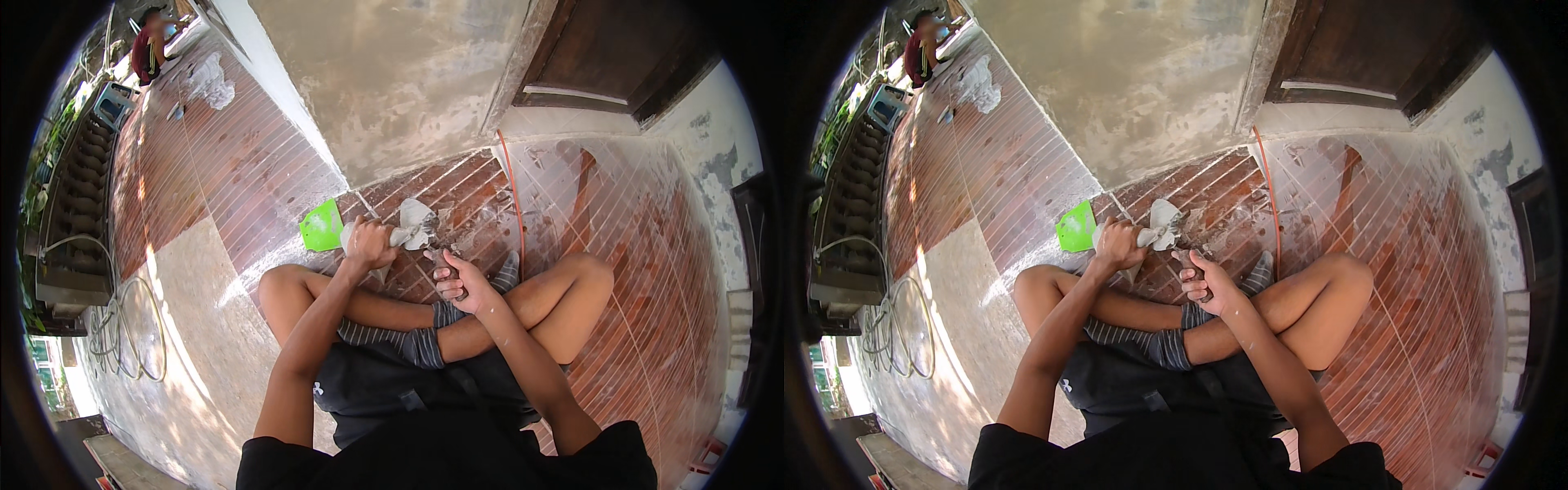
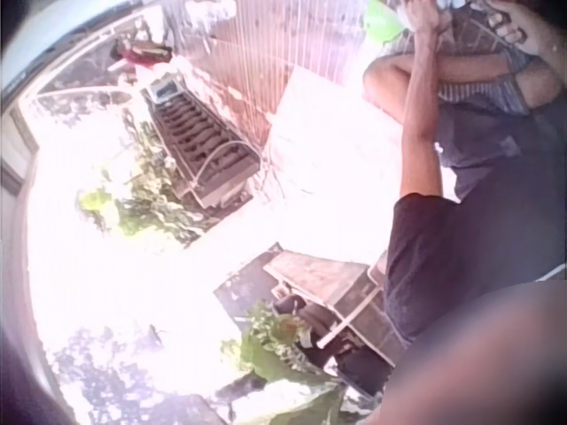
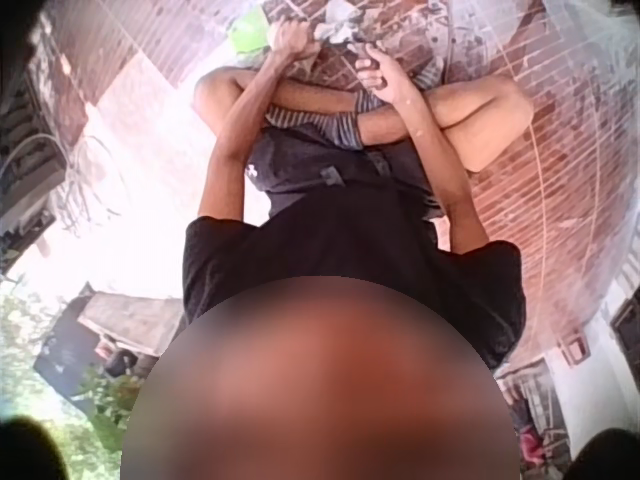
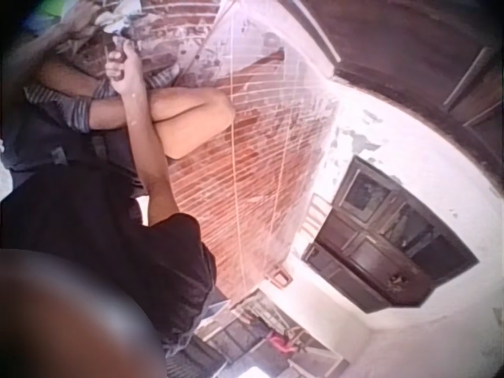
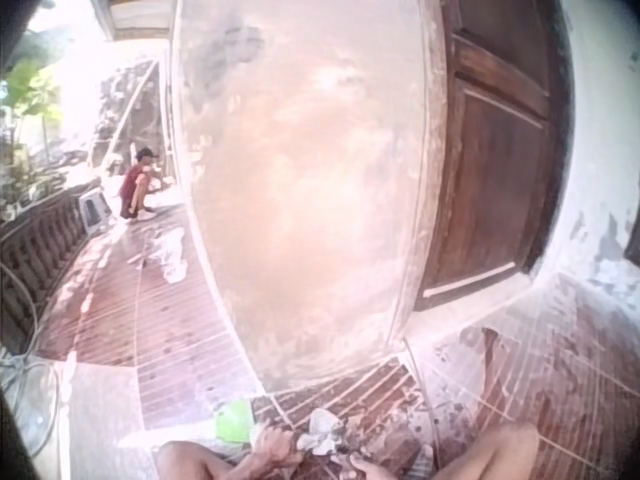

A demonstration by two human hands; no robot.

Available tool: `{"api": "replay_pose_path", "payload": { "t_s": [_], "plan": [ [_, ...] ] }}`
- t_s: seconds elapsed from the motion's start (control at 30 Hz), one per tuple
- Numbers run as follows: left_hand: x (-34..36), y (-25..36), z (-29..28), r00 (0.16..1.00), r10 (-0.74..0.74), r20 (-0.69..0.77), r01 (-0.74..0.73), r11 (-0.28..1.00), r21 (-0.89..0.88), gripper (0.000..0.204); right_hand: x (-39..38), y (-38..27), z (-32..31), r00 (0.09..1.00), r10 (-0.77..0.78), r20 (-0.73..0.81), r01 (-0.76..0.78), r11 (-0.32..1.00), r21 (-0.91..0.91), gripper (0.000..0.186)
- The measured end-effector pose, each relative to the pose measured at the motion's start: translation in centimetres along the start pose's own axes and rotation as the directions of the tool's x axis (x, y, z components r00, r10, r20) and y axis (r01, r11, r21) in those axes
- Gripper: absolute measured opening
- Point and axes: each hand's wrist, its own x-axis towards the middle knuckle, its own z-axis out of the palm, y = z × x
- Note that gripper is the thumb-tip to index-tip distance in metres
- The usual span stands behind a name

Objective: The person sits on a tiled floor and applies plaster to a wall using a green plastic float and a metal trowel. They repeatedly scoop plaster from a pile on the floor and spread it across the wall surface, smoothing it with the float.

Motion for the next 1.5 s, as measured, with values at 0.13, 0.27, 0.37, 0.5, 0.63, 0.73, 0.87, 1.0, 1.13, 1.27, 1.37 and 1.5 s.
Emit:
{"api": "replay_pose_path", "payload": {
  "t_s": [0.13,0.27,0.37,0.5,0.63,0.73,0.87,1.0,1.13,1.27,1.37,1.5],
  "plan": [
    [-0.2,-0.6,0.2,1.0,0.025,-0.008,-0.025,0.999,-0.04,0.042,-0.5,0.0,0.5,1.0,-0.019,-0.002,0.019,1.0,0.017,0.042],
    [0.0,-0.9,0.4,0.999,0.04,-0.015,-0.041,0.996,-0.08,0.04,-1.1,-0.4,0.5,1.0,0.0,0.018,0.0,1.0,0.02,0.04],
    [0.1,-1.1,0.9,0.999,0.013,-0.051,-0.016,0.998,-0.061,0.035,-1.7,-0.8,0.2,0.99,0.035,0.136,-0.053,0.991,0.125,0.042],
    [0.1,-1.2,1.9,0.989,0.009,-0.146,-0.017,0.998,-0.058,0.035,-3.5,-1.1,1.6,0.908,0.093,0.409,-0.18,0.967,0.181,0.047],
    [0.0,-1.3,2.2,0.998,-0.052,-0.031,0.051,0.998,-0.042,0.043,-7.0,-2.3,7.7,0.86,-0.043,0.509,0.0,0.996,0.084,0.05],
    [-0.2,-1.3,2.4,0.993,-0.017,-0.114,0.013,0.999,-0.034,0.04,-10.8,-5.8,16.1,0.852,-0.41,0.327,0.46,0.883,-0.091,0.052],
    [-0.3,-1.6,3.3,0.982,0.034,-0.187,-0.035,0.999,-0.004,0.047,-16.8,-11.0,29.3,0.337,-0.694,0.637,0.88,-0.01,-0.476,0.051],
    [-0.1,-2.1,3.8,0.986,0.039,-0.159,-0.041,0.999,-0.01,0.047,-20.0,-15.9,43.0,-0.086,-0.611,0.787,0.728,-0.578,-0.369,0.042],
    [-0.1,-2.2,4.0,0.991,0.032,-0.133,-0.037,0.999,-0.036,0.048,-21.1,-20.8,52.8,-0.45,-0.463,0.764,0.19,-0.885,-0.425,0.04],
    [-0.2,-2.2,3.9,0.99,0.037,-0.135,-0.038,0.999,-0.008,0.049,-19.1,-22.4,56.1,-0.581,-0.322,0.747,0.004,-0.92,-0.393,0.041],
    [-0.1,-2.3,3.9,0.992,0.026,-0.12,-0.027,1.0,-0.005,0.05,-16.7,-21.4,56.3,-0.583,-0.372,0.722,0.038,-0.901,-0.432,0.041],
    [0.1,-2.2,4.1,0.998,0.006,-0.058,-0.006,1.0,-0.011,0.048,-14.9,-19.5,56.0,-0.547,-0.423,0.723,0.098,-0.889,-0.446,0.041]
  ]
}}
